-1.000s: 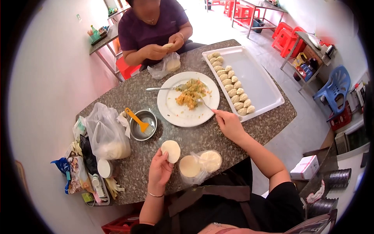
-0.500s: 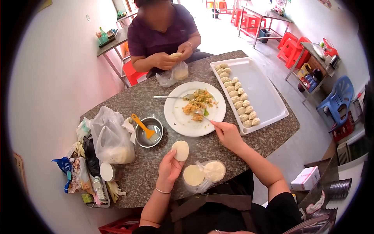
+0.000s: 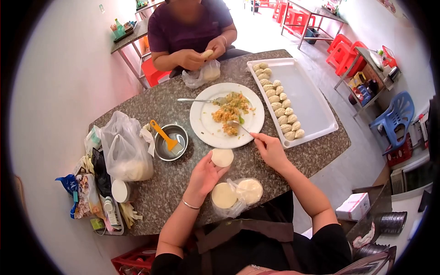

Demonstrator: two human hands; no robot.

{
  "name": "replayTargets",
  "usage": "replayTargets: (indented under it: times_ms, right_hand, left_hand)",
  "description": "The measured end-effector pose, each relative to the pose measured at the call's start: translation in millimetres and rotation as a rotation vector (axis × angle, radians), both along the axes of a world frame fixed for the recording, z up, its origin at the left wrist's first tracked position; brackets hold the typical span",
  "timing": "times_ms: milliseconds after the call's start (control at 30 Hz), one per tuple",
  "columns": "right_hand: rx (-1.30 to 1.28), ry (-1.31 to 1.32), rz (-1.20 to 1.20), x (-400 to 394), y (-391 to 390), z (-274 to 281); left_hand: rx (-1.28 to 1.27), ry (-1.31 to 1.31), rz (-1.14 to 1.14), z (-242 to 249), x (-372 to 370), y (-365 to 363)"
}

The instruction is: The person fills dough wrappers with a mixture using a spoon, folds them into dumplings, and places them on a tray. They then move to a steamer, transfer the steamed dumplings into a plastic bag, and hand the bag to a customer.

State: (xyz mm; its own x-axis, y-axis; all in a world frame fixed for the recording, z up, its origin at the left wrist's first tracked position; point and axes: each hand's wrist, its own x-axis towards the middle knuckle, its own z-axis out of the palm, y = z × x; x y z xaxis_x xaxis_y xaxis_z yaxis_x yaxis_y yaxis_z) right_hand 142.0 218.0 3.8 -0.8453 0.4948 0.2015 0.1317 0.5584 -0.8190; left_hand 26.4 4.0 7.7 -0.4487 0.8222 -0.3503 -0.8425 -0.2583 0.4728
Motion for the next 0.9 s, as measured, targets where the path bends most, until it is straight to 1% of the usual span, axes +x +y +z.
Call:
replayTargets:
  times_ms: [33,67,133,267,333,400,433,500,633,700,733,800,900]
  right_hand:
    - [-0.02,0.051,-0.033,0,1,-4]
    - [-0.018,0.048,-0.032,3,1,-6]
    - [-0.1,-0.077,0.029,10,-8,2]
    - [-0.152,-0.09,0.125,22,-23,10]
    - [-0.14,-0.101,0.178,29,-26,7]
    - [-0.024,0.039,0.233,32,-28,5]
    - [-0.023,0.037,0.235,34,-27,8]
    - [-0.268,-0.078,0.215,38,-24,17]
    - [-0.223,-0.175,0.149,28,-19,17]
    - [-0.04,-0.015,0.072,19,-18,7]
    - [-0.04,-0.02,0.074,18,-17,7]
    - [-0.136,-0.026,0.009,16,-16,9]
    - [-0.117,-0.01,0.043,16,-19,12]
  left_hand:
    - [0.013,-0.007,-0.008,1,0,3]
    - [0.015,-0.01,-0.007,3,1,6]
    - [0.01,-0.052,0.026,9,3,10]
    - [0.073,-0.092,0.058,5,-1,15]
    - [0.116,-0.052,0.115,9,-5,18]
    - [0.108,-0.057,0.121,8,-7,15]
    - [0.09,-0.067,0.13,6,-7,14]
    - [0.076,-0.076,0.138,4,-8,14]
    - [0.084,-0.051,0.159,0,-5,12]
    - [0.075,-0.047,0.162,-1,-4,12]
    - [0.084,-0.049,0.152,-3,-4,11]
    - [0.091,-0.057,0.146,-6,-2,9]
    - [0.038,-0.025,0.15,-7,0,9]
